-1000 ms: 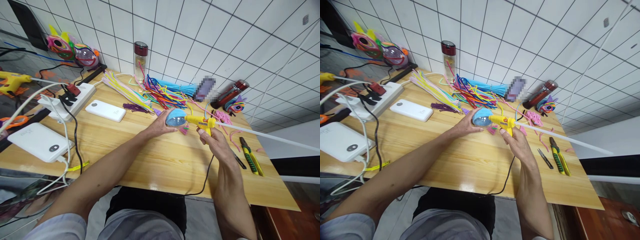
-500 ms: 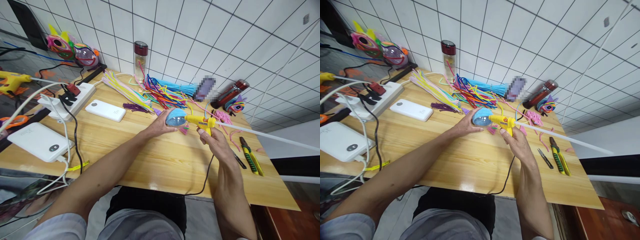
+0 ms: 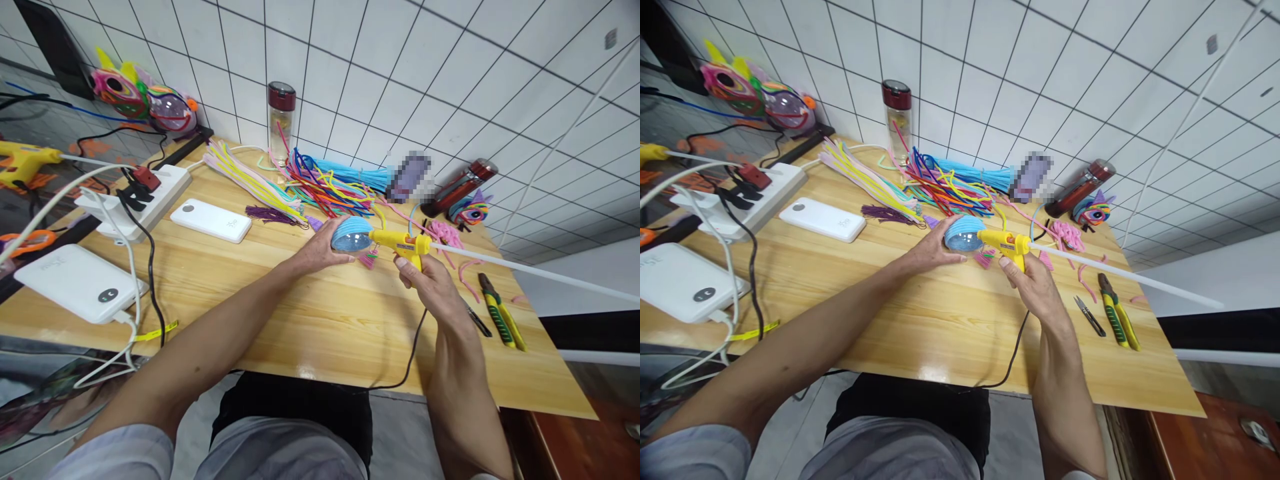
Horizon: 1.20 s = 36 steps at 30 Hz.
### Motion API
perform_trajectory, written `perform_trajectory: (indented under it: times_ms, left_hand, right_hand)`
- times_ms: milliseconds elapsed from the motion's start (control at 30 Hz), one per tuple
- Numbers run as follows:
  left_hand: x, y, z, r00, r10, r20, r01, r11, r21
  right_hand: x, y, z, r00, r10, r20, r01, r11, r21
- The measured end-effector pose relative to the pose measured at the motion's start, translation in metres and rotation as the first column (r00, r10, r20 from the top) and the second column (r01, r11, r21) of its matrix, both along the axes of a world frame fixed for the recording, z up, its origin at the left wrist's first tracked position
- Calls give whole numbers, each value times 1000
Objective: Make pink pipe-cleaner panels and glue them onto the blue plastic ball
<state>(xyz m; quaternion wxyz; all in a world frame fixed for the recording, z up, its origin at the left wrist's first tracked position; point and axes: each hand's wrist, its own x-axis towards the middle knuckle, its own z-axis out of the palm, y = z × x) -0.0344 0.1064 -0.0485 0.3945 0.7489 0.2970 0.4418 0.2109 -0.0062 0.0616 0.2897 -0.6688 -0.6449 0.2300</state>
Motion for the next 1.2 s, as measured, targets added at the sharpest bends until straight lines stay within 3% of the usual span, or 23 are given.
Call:
perform_trajectory:
  times_ms: [900,1000,1200]
  left_hand:
    - [0,0,1,1000,-9,15,9,1000,0]
    - [0,-1,1,1000,-10,9,10,1000,-4]
    - [1,0,1,1000,-15,15,15,1000,8]
  right_hand:
    - [-1,0,1,1000,-7,16,7,1000,-14]
    - [0,0,0,998,5,-58,-5,1000,2]
    - [0,-3,6,955,153,-256,-140,988,65]
